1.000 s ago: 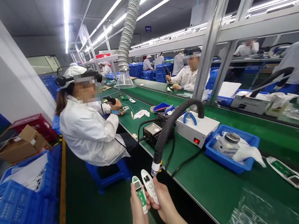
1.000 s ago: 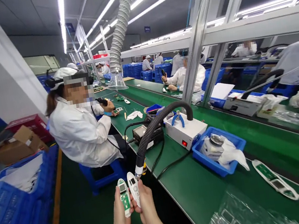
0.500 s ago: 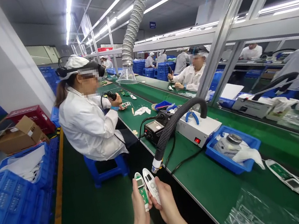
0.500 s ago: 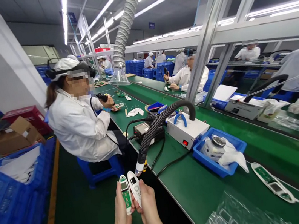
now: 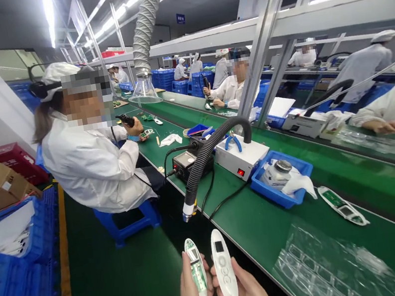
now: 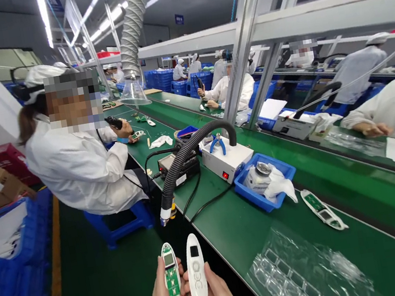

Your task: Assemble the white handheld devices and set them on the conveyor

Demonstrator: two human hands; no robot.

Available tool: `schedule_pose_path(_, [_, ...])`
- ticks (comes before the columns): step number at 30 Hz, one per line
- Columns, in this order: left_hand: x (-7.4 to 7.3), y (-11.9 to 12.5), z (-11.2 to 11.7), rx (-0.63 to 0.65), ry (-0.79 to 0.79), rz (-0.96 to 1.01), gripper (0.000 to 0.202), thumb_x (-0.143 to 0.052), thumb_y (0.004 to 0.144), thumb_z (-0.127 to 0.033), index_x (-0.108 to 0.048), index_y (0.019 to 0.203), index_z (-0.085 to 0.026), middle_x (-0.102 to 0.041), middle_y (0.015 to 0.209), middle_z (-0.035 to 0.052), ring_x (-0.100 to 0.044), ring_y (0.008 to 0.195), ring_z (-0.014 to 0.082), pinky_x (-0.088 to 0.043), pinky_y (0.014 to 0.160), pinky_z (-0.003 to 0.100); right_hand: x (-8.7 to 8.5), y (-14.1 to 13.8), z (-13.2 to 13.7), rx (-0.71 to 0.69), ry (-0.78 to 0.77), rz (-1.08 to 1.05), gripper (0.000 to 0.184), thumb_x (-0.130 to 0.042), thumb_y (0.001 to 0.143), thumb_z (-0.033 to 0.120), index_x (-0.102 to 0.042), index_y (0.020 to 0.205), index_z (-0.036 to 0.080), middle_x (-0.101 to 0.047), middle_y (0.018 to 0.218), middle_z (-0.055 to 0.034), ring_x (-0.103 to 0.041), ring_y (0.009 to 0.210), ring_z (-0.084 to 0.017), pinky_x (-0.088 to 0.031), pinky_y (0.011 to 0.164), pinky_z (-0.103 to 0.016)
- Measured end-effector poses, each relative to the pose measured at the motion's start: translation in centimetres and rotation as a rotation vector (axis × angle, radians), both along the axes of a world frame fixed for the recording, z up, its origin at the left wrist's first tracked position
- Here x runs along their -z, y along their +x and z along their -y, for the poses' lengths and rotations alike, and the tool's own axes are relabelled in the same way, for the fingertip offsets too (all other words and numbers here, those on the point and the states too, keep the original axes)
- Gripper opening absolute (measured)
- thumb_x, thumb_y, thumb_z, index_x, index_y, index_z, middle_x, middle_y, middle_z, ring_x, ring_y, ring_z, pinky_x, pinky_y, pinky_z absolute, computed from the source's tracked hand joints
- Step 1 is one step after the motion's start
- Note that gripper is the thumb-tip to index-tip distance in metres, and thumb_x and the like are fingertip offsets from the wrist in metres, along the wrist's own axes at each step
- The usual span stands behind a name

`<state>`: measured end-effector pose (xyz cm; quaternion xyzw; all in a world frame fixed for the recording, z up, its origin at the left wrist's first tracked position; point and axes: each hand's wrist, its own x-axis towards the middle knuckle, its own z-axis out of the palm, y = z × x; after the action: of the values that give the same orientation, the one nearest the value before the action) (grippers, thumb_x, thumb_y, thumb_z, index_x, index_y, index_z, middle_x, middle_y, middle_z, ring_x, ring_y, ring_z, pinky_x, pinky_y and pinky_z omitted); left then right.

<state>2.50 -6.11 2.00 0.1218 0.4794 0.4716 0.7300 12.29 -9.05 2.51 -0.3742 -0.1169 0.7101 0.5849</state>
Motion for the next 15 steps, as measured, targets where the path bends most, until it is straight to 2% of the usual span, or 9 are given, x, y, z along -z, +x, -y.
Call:
schedule_pose_path(5, [-0.9, 0.3, 0.7, 0.001, -0.013, -0.019, 0.052, -0.055, 0.079, -0.066, -0.062, 0.089, -0.015, -0.058, 0.065, -0.0017, -0.045, 0.041, 0.0058, -0.030, 0.037, 0.019, -0.6, 1.1, 1.7, 0.086, -0.084, -0.036, 0.047, -0.079, 0.066, 0.056, -0.076, 0.084, 0.012, -0.070, 0.072, -0.0097, -0.061, 0.063, -0.019, -0.046, 0.055, -0.027])
schedule_pose_path(12, [-2.3, 1.1, 1.4, 0.014, -0.002, -0.019, 0.052, -0.055, 0.079, -0.065, -0.061, 0.094, -0.015, -0.056, 0.067, -0.0019, -0.043, 0.043, 0.0047, -0.028, 0.039, 0.018, -1.6, 1.7, 2.7, 0.113, -0.101, -0.103, 0.045, -0.080, 0.067, 0.053, -0.077, 0.086, 0.012, -0.072, 0.081, -0.0110, -0.062, 0.064, -0.017, -0.048, 0.056, -0.025])
schedule_pose_path(15, [-2.2, 1.4, 1.9, 0.062, 0.082, -0.116, 0.047, -0.068, 0.073, -0.059, -0.058, 0.092, -0.017, -0.052, 0.060, -0.0051, -0.041, 0.044, 0.0049, -0.029, 0.040, 0.017, -1.7, 1.9, 2.9, 0.117, -0.099, -0.029, 0.045, -0.077, 0.069, 0.056, -0.076, 0.082, 0.013, -0.071, 0.076, -0.0104, -0.063, 0.064, -0.020, -0.050, 0.057, -0.030])
